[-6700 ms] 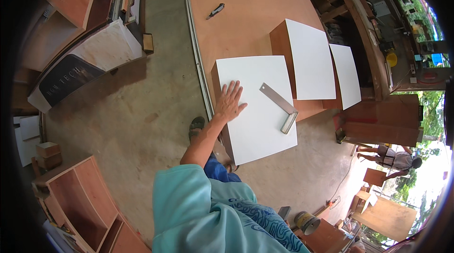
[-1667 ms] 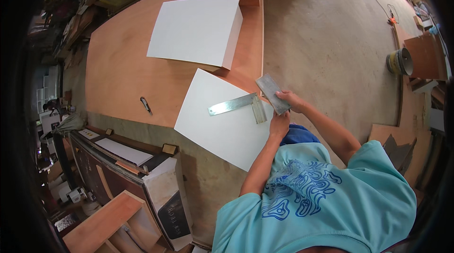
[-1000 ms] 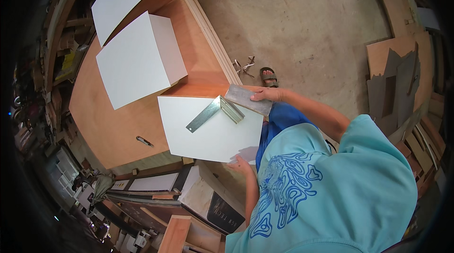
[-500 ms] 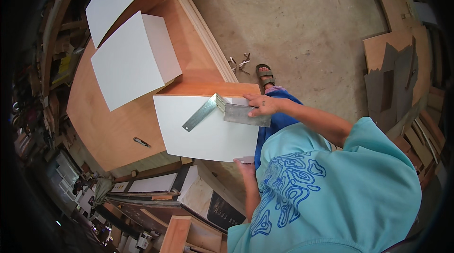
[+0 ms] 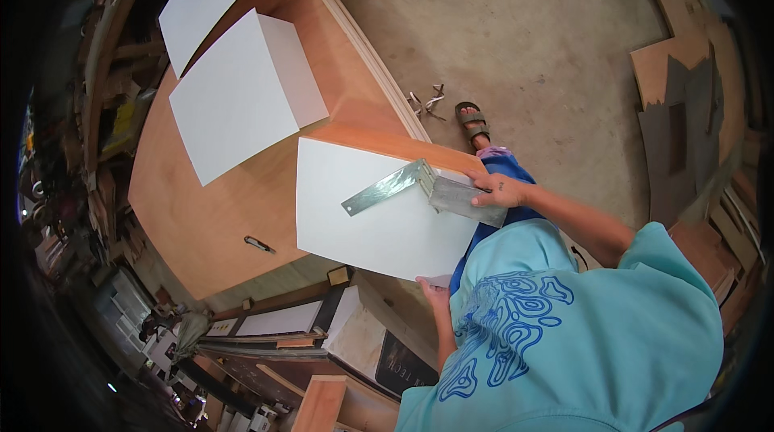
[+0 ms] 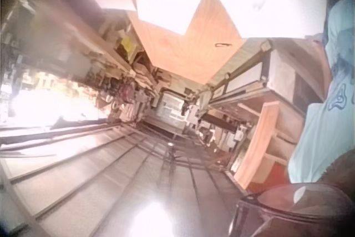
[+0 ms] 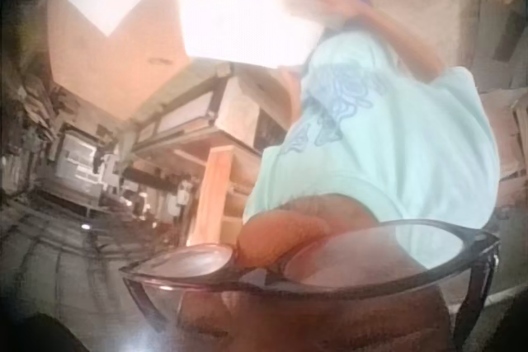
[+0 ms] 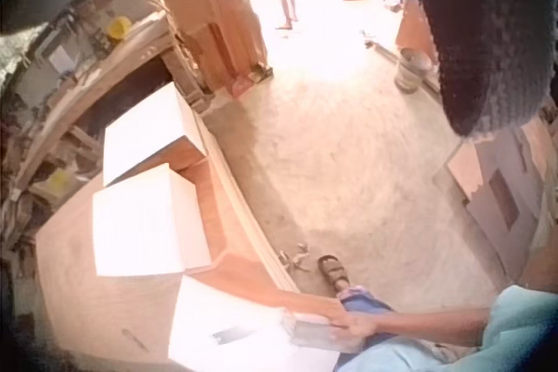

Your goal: The person smooths a white panel with a sanding block, then flips it to apply adhesive to the edges using a red spreader. They continue spreading adhesive along the edges of the panel in a workshop setting.

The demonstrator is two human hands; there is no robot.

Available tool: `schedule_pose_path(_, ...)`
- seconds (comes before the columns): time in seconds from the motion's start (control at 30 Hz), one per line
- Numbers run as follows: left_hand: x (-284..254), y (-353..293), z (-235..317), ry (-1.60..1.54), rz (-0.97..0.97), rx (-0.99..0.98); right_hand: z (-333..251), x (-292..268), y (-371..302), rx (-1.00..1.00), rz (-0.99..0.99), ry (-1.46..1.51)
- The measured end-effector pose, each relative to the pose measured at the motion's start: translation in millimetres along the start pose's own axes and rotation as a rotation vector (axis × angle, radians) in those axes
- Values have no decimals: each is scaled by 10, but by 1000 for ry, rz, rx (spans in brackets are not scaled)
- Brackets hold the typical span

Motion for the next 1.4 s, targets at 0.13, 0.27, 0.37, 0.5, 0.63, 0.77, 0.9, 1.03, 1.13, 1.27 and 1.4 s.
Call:
schedule_pose_path(0.13, -68, -1, 186, 11, 40, 95, -40, 234, -74, 48, 100, 121)
schedule_pose_path(0.27, -265, 194, 448, -43, 39, 85, 81, 551, -40, -3, 182, 85)
schedule_pose_path(0.37, -129, -267, 891, -149, 101, 143, 71, 773, -81, 100, 201, 113)
schedule_pose_path(0.5, -410, 47, 827, -235, 189, 227, 70, 950, -96, 200, 138, 76)
schedule_pose_path(0.63, -552, 12, 1183, -227, 309, 343, 53, 1234, -199, 237, 150, 217)
schedule_pose_path(0.77, -828, 277, 1463, -355, 208, 368, 160, 1551, -207, 218, 19, 119)
schedule_pose_path(0.9, -989, 78, 2145, -177, 320, 391, 133, 1922, -149, 154, -56, 70)
schedule_pose_path(1.03, -1131, 124, 2602, -142, 368, 515, -248, 1959, -139, 246, -224, -50)
schedule_pose_path(1.13, -1233, 230, 2488, -213, 373, 568, -561, 1460, 108, 126, -177, -2)
schedule_pose_path(1.27, -628, 289, 1676, -255, 30, 314, -1268, 282, 1004, -84, 61, -85)
schedule_pose_path(1.4, -26, 220, 908, -249, -113, 233, -2039, -170, 2013, -244, 91, -452)
Point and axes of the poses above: each hand's wrist, its own y-axis towards the middle knuckle, its own x-axis out of the palm, z = x × y, the point moved 10 cm from there along y, towards the middle knuckle, and after that the axes turned 2 degrees about y, right-handed, at the moved point
